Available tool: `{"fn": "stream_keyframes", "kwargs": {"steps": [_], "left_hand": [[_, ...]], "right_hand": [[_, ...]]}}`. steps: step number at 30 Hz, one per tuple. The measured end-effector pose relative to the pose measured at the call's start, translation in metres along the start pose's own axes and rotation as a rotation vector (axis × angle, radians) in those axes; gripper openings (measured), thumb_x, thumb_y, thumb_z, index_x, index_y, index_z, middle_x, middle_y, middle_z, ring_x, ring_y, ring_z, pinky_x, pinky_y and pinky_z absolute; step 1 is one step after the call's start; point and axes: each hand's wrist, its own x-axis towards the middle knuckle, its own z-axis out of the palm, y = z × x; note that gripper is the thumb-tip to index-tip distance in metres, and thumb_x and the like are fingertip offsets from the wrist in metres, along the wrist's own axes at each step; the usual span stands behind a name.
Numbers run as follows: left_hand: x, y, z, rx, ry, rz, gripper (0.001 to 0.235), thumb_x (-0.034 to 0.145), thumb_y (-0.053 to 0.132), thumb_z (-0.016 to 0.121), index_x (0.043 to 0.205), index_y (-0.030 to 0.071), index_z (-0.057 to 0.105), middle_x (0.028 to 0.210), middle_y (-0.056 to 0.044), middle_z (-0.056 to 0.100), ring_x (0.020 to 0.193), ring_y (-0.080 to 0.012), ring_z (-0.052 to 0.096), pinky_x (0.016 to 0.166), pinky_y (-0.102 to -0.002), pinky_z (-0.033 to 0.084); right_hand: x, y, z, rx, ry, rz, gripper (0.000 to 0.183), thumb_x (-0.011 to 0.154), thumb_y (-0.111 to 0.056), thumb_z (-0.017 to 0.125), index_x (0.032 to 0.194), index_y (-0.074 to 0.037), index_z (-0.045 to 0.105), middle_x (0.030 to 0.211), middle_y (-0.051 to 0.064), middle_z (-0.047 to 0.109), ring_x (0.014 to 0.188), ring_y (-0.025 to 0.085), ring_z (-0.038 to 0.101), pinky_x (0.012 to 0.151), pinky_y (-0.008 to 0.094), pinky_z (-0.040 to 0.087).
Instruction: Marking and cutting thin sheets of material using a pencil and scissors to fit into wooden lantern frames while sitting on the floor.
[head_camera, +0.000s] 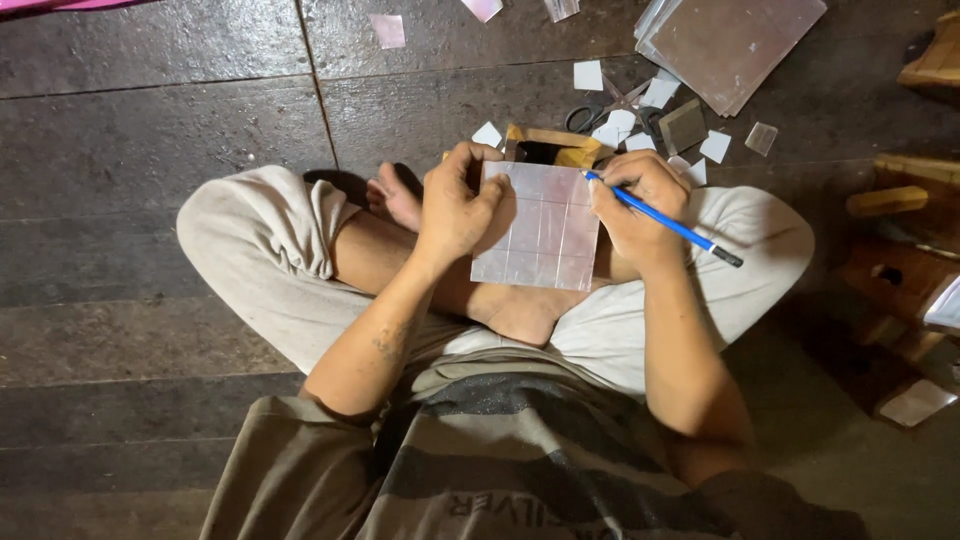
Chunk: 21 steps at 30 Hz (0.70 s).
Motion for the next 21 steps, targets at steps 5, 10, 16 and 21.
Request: {"fn": "stream_keyframes", "kwargs": {"steps": [5,10,16,21], "left_hand": [[0.0,0.002,0.001,-0.007,0.008,-0.004,0.021,0.08,0.01,0.078,0.101,0.013,0.074,0.067,-0.01,0.064,0.064,-0.0235,0.063,0.061,-0.035,0.05],[0.002,0.002,0.002,0.0,0.017,0.001,0.022,0.079,0.011,0.078,0.1,0.014,0.074,0.069,-0.011,0.067,0.067,-0.0275,0.066,0.063,-0.038,0.051],[0.001,0.006,-0.004,-0.058,-0.037,-0.044,0.022,0.081,0.008,0.077,0.103,0.012,0.074,0.078,-0.015,0.071,0.075,-0.0307,0.069,0.069,-0.039,0.054],[-0.006,-0.024,-0.005,-0.366,-0.06,-0.126,0.023,0.084,0.006,0.074,0.107,0.005,0.071,0.083,-0.007,0.065,0.08,-0.0172,0.059,0.071,-0.031,0.049]], "right_hand": [[0.008,-0.01,0.002,0.016,-0.011,-0.001,0.018,0.087,0.01,0.08,0.08,0.005,0.065,0.082,0.022,0.069,0.073,0.035,0.071,0.066,0.039,0.054],[-0.004,-0.003,0.011,0.341,0.132,0.135,0.019,0.092,0.014,0.07,0.089,0.001,0.056,0.088,0.02,0.06,0.058,0.023,0.064,0.053,0.034,0.055],[-0.011,0.006,-0.025,0.158,0.14,0.198,0.01,0.097,0.011,0.062,0.096,0.005,0.055,0.104,0.022,0.058,0.071,0.025,0.069,0.06,0.035,0.058],[-0.025,-0.014,-0.032,-0.401,-0.095,0.091,0.016,0.088,0.012,0.067,0.085,-0.003,0.067,0.098,0.015,0.068,0.094,0.039,0.071,0.084,0.044,0.056]]}}
